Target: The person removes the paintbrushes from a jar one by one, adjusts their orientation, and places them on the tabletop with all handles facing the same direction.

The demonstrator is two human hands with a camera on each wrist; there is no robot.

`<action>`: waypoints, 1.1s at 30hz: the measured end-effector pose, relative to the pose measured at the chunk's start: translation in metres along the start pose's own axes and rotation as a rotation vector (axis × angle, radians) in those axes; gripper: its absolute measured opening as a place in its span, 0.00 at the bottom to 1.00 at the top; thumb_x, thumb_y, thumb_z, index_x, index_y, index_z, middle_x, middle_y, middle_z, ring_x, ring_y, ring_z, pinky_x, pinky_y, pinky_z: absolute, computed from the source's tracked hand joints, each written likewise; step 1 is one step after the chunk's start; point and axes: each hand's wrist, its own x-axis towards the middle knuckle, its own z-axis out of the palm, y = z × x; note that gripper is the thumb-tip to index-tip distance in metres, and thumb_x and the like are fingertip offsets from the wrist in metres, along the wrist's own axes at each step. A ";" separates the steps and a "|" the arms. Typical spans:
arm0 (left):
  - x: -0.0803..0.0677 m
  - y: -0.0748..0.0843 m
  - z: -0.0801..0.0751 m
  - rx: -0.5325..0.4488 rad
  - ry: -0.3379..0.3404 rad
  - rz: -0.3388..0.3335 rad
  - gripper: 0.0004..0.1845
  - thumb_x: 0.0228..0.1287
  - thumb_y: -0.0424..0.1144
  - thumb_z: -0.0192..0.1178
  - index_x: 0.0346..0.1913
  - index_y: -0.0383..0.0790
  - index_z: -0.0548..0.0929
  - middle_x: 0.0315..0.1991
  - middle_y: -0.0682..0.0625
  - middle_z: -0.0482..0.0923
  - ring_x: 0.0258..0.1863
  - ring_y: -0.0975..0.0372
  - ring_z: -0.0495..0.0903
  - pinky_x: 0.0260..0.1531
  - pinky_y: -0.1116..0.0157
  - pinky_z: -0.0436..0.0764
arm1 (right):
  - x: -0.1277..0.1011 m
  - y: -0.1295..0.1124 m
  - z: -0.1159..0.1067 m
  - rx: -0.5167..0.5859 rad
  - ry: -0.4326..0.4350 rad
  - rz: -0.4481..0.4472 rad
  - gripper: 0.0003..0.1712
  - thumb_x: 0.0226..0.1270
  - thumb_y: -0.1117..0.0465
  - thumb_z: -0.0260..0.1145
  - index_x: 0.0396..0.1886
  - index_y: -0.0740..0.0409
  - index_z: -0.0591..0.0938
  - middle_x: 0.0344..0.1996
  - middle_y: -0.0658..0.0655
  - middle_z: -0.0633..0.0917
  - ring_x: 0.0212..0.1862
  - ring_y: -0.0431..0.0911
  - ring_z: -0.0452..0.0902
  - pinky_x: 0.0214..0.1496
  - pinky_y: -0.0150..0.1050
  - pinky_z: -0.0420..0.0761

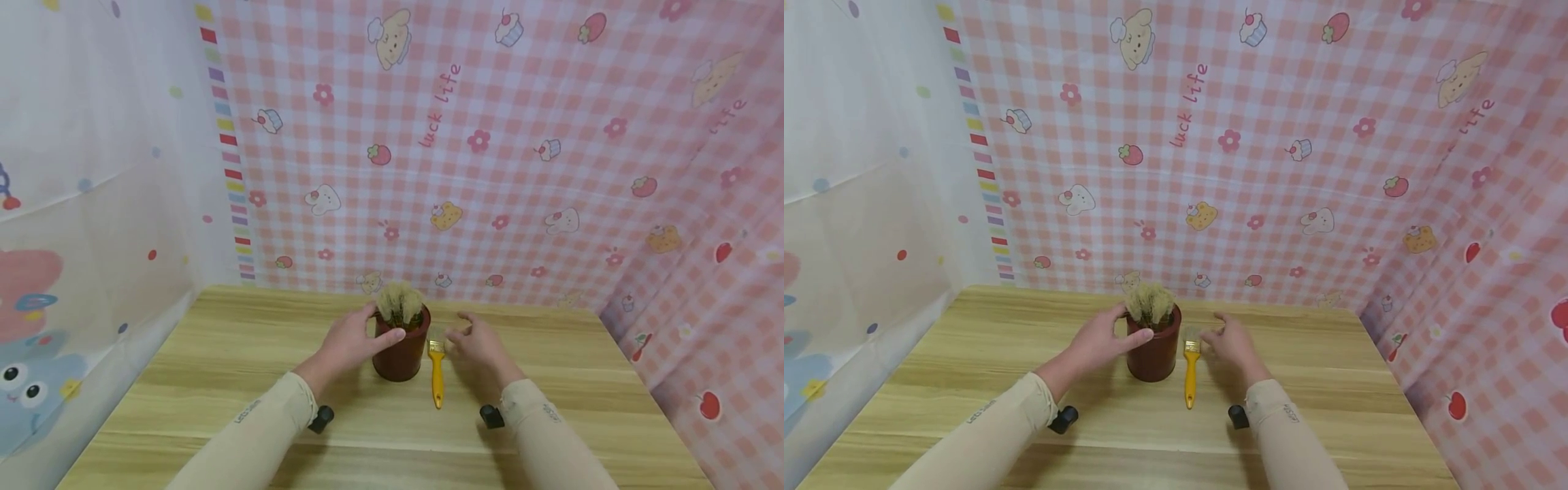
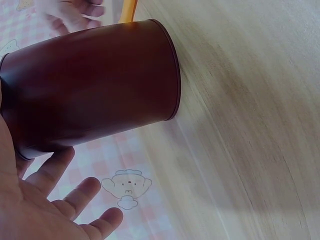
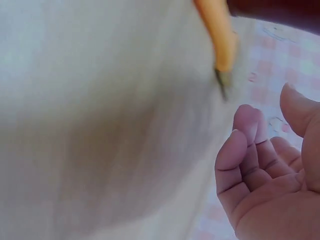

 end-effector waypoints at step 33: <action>-0.002 0.000 -0.002 -0.010 -0.013 0.029 0.57 0.65 0.77 0.61 0.85 0.43 0.62 0.81 0.41 0.68 0.78 0.43 0.71 0.72 0.40 0.75 | -0.037 -0.103 0.012 -0.013 0.050 -0.245 0.48 0.68 0.45 0.79 0.81 0.54 0.69 0.40 0.53 0.93 0.39 0.44 0.89 0.42 0.43 0.88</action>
